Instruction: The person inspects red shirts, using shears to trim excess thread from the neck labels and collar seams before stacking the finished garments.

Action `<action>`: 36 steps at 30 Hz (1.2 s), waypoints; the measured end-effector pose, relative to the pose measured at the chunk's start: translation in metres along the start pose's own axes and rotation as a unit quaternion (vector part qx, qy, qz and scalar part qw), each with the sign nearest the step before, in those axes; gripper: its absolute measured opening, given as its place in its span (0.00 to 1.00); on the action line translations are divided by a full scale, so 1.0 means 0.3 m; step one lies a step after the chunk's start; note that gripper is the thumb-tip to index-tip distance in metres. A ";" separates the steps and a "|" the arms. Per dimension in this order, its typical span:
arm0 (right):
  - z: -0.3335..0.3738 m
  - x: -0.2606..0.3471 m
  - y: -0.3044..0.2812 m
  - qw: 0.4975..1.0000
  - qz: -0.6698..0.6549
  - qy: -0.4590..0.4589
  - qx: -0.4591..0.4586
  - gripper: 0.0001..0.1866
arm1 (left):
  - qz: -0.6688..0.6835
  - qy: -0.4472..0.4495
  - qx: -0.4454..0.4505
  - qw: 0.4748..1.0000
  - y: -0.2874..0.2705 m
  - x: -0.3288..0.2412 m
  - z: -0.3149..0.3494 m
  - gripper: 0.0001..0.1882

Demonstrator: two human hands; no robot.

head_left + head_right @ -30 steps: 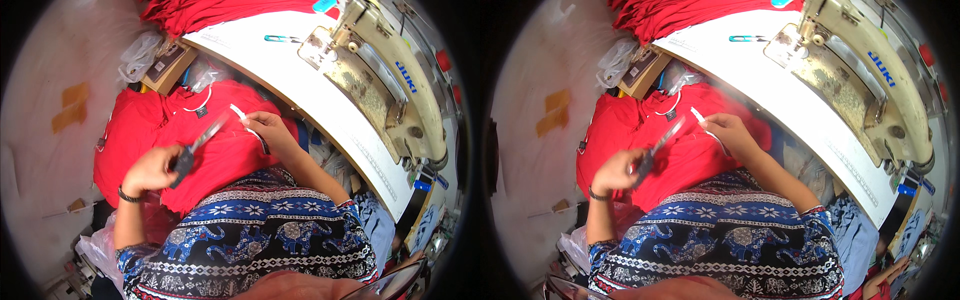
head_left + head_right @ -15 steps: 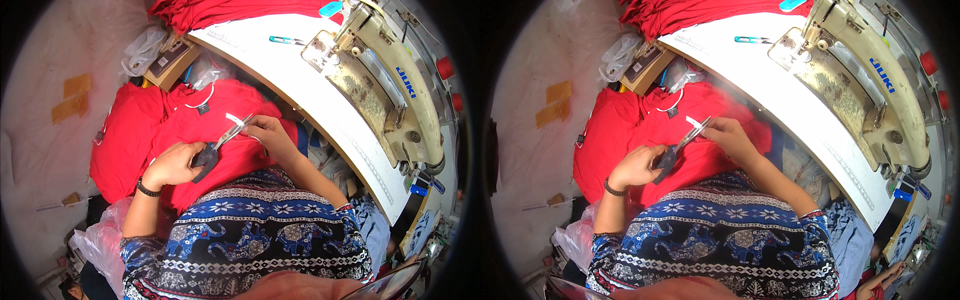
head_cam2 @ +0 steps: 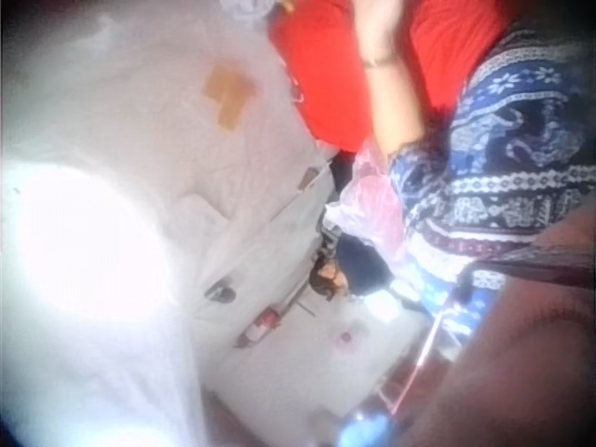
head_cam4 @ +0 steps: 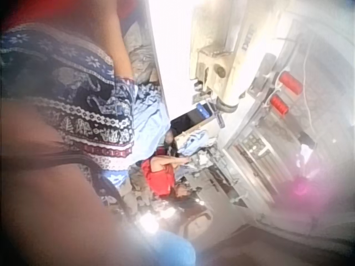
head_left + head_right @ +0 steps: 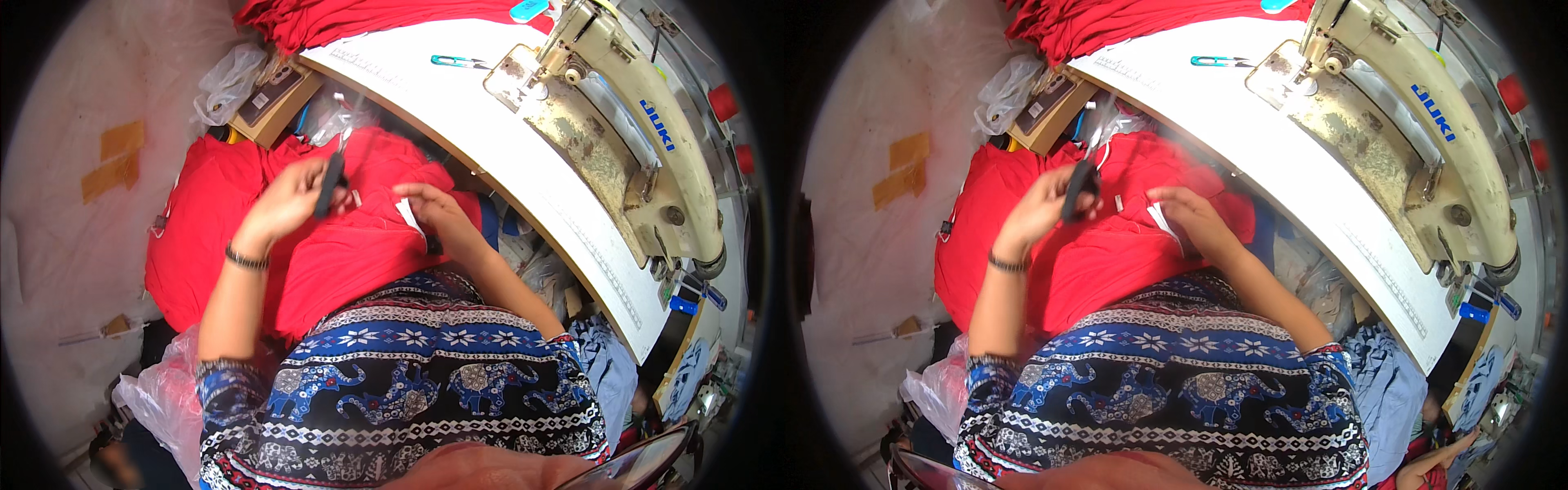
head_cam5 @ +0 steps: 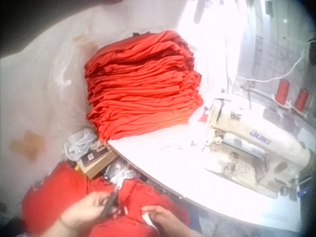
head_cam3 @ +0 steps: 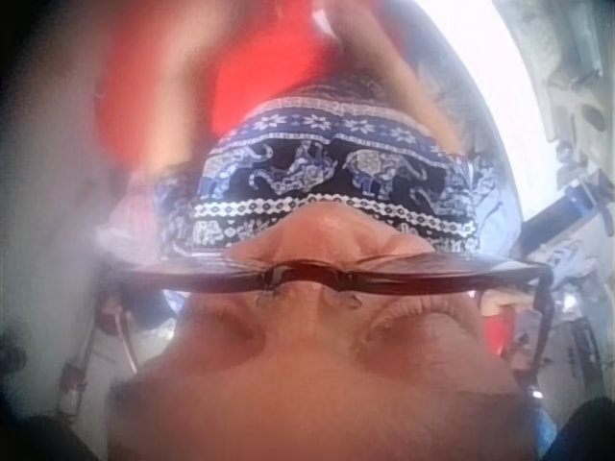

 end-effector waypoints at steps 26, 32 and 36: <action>-0.129 0.181 0.032 0.868 0.344 -0.323 -0.153 0.14 | -0.299 0.158 -0.304 0.891 -0.263 0.083 0.163 0.20; -0.062 0.026 -0.015 0.838 0.463 -0.275 0.083 0.36 | -0.555 0.201 -0.138 0.795 -0.010 0.103 0.300 0.34; 0.062 -0.308 -0.259 0.832 0.523 -0.108 -0.147 0.43 | -0.505 0.111 -0.080 0.852 0.067 0.418 0.376 0.40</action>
Point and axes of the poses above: each hand's wrist, its own z-axis away from the middle knuckle, its own y-axis out of the palm, x = y × z, the point moved 2 cm from there along -z, towards the middle knuckle, and after that the axes turned 10 degrees about -x, right-handed, at the moved point
